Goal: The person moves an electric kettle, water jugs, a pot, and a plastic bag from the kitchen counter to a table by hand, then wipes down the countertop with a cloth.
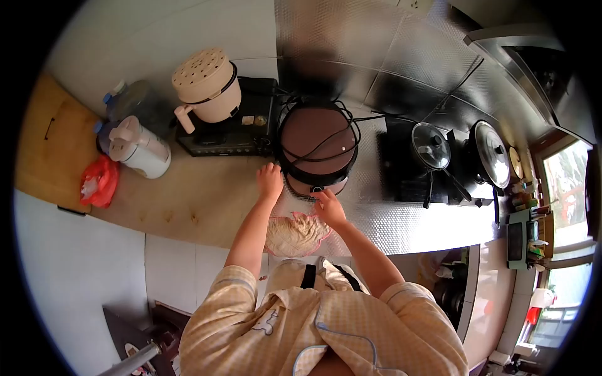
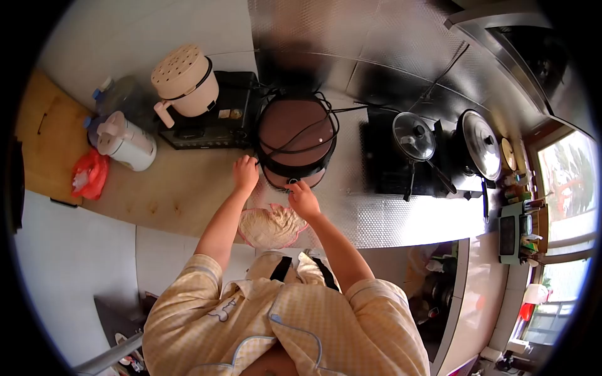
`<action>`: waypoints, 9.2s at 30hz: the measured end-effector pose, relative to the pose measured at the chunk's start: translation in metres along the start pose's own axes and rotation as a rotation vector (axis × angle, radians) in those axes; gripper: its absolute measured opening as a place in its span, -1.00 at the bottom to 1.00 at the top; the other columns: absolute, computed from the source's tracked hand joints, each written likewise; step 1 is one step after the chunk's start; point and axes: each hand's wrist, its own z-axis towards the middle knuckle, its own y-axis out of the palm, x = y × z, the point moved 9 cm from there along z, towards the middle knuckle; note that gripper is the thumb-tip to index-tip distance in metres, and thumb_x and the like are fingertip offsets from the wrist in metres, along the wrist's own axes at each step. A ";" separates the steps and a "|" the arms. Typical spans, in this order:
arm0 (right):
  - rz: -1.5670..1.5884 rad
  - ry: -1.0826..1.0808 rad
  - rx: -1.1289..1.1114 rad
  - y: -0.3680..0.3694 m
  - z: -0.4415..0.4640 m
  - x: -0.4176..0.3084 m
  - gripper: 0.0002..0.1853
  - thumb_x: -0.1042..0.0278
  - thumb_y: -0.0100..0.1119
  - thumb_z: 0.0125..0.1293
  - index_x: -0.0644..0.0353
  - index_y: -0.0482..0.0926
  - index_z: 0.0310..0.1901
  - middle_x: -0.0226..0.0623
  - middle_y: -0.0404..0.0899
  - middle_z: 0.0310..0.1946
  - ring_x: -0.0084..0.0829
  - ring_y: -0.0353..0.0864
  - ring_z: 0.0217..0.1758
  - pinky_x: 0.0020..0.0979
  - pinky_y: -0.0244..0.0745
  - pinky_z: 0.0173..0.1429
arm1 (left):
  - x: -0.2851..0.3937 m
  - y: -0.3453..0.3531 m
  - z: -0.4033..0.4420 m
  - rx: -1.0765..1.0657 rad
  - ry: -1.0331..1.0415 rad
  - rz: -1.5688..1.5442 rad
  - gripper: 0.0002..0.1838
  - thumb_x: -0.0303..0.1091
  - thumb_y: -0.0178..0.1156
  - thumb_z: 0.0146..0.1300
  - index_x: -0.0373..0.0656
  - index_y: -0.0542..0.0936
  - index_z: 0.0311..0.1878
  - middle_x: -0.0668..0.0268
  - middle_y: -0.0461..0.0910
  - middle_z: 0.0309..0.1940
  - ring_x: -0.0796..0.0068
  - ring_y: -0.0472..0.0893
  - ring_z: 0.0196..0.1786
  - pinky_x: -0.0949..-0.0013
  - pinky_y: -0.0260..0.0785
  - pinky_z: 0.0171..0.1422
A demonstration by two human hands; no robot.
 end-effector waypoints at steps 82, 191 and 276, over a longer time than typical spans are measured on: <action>-0.606 -0.433 -0.378 0.204 0.060 -0.026 -0.27 -0.03 0.05 0.11 -0.15 0.04 0.32 -0.02 0.07 0.24 -0.02 0.04 0.31 -0.05 0.04 0.30 | -0.124 0.026 -0.076 -0.293 0.021 -0.039 -0.31 0.18 0.06 0.05 0.24 0.22 0.27 0.37 0.01 0.35 0.18 -0.04 0.38 -0.10 -0.34 0.37; -0.520 -0.582 -0.688 0.535 0.097 -0.273 -0.36 -0.02 -0.13 0.23 -0.20 -0.03 0.33 -0.37 -0.16 0.38 -0.24 -0.20 0.43 -0.13 -0.29 0.42 | -0.522 -0.081 -0.212 -0.519 -0.584 0.194 -0.25 0.18 -0.11 0.17 0.11 -0.04 0.37 0.09 -0.30 0.39 -0.03 -0.24 0.40 -0.27 -0.38 0.31; -0.720 -0.329 -0.608 0.242 -0.010 -0.090 -0.27 -0.02 -0.13 0.25 0.02 -0.18 0.36 -0.22 -0.20 0.38 -0.08 -0.16 0.41 0.07 -0.24 0.36 | -0.159 -0.034 -0.212 -0.834 0.236 0.122 -0.28 0.19 -0.04 0.14 0.25 0.02 0.35 0.38 -0.15 0.39 0.15 -0.13 0.42 -0.22 -0.32 0.34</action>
